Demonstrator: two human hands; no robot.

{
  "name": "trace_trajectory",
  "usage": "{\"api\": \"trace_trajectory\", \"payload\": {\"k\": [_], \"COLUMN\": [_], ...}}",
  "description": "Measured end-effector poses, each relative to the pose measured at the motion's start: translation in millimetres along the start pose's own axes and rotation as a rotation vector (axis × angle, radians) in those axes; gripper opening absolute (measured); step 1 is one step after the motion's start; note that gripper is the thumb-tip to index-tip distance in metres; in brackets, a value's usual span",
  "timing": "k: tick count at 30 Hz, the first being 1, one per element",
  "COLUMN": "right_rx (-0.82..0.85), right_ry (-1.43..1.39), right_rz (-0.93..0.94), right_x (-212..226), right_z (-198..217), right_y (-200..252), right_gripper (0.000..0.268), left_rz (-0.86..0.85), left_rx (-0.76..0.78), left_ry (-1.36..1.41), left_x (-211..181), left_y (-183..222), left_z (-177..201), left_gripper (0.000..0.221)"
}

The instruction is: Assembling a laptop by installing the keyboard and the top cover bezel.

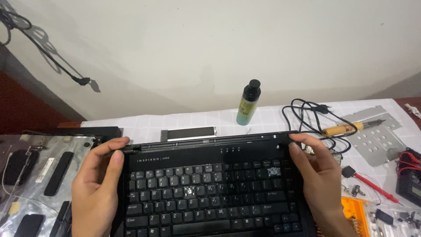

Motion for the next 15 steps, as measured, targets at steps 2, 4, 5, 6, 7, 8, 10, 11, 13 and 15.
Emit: {"api": "trace_trajectory", "payload": {"k": [2,4,5,6,7,8,10,11,13,15], "right_rx": [0.011,0.007,0.007,0.000,-0.008,-0.008,-0.015,-0.016,-0.021,-0.012], "right_ry": [-0.003,-0.023,-0.024,0.024,0.072,0.070,0.088,0.089,0.027,0.031], "right_rz": [0.012,0.025,0.027,0.027,0.027,0.028,-0.047,-0.048,-0.023,0.001], "right_x": [-2,-4,-3,-3,-3,0,-2,-4,-5,-14], "right_z": [-1,1,0,1,2,1,1,1,2,5], "right_y": [-1,-3,-3,-3,-3,-3,-2,-2,-2,-5], "right_gripper": [0.021,0.021,0.021,0.020,0.019,0.019,0.021,0.021,0.015,0.012], "left_rz": [0.010,0.005,0.004,0.011,0.016,0.014,-0.044,-0.042,-0.069,-0.083], "left_rx": [-0.009,-0.004,-0.004,-0.003,-0.002,-0.002,0.029,0.030,0.038,0.049], "left_ry": [0.012,0.052,0.053,0.005,-0.043,-0.042,-0.005,-0.006,-0.005,0.024], "left_x": [1,2,-1,-3,-5,-3,-3,-1,0,0], "left_y": [1,1,1,1,1,0,0,0,0,0], "left_z": [1,0,1,1,1,1,-1,-1,-1,0], "left_gripper": [0.021,0.018,0.018,0.022,0.025,0.025,0.024,0.024,0.017,0.016]}}
Point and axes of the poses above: each hand's wrist, its own y-axis away from the middle knuckle, its own z-axis out of the back of the hand, x = y × z, the point moved 10 cm from there along -y, towards the middle knuckle, and after that the axes turned 5 degrees about -x, right-handed, at the moved point
